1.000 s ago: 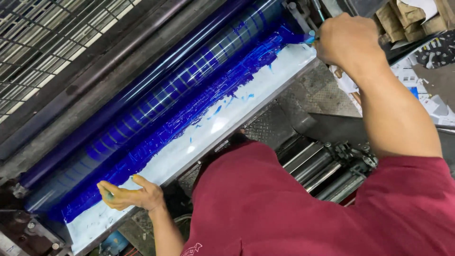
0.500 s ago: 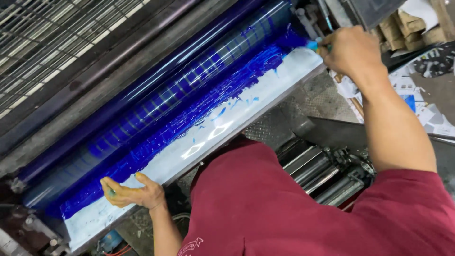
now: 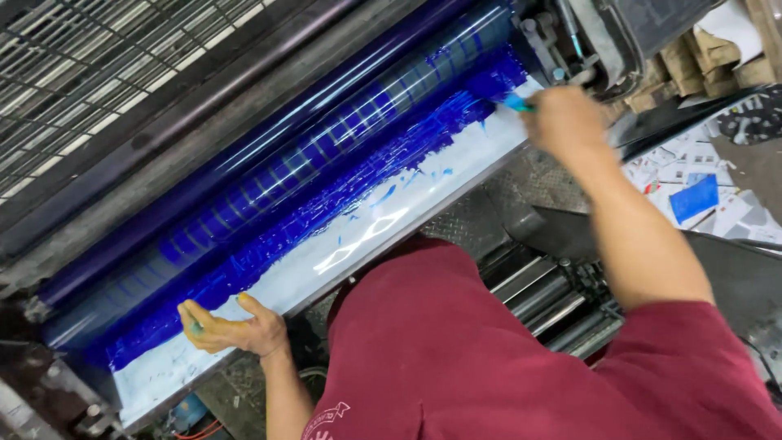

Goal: Applying blue ink to the rollers of an offset printing machine and cleaning the edges.

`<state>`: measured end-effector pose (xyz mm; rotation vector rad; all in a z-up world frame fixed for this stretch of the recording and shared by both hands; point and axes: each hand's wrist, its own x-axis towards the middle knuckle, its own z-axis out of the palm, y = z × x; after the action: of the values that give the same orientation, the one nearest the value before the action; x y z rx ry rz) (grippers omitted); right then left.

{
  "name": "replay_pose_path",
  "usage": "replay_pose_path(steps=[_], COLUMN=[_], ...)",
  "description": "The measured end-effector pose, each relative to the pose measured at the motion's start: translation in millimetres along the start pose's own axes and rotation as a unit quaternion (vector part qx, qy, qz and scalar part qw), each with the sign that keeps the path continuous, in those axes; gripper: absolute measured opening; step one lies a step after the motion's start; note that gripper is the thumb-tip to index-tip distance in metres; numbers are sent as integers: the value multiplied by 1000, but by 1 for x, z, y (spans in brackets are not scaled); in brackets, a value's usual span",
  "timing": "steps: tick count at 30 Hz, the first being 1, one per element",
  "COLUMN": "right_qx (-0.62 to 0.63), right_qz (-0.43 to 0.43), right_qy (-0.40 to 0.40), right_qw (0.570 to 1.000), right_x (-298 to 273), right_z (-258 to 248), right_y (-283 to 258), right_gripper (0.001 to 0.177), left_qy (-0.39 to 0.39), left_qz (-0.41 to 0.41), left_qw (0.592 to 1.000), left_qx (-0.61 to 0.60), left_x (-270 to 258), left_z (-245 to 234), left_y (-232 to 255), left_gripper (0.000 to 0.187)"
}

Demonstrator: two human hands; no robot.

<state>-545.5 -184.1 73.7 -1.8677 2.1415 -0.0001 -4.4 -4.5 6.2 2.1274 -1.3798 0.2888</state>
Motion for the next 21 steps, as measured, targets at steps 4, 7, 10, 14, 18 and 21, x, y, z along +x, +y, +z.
replay_pose_path(steps=[4, 7, 10, 14, 18, 21], right_qx=[18, 23, 11, 7, 53, 52], right_qz=[-43, -45, -42, -60, -71, -46], right_qy=[62, 70, 45, 63, 93, 86], right_qw=[997, 996, 998, 996, 992, 994], right_x=[-7, -25, -29, -18, -35, -52], right_z=[-4, -29, -18, 4, -13, -20], right_y=[3, -1, -10, -20, -29, -42], right_gripper=[25, 26, 26, 26, 28, 26], left_qy=[2, 3, -3, 1, -14, -8], left_qz=[1, 7, 2, 1, 23, 8], left_qw=[1000, 1000, 1000, 1000, 1000, 1000], left_qx=[9, -10, -5, -7, 12, 14], left_x=[-2, 0, 3, 2, 0, 5], left_z=[1, -3, -7, -7, -8, -6], left_y=[-2, 3, 6, 6, 4, 12], left_gripper=[69, 68, 69, 73, 71, 72])
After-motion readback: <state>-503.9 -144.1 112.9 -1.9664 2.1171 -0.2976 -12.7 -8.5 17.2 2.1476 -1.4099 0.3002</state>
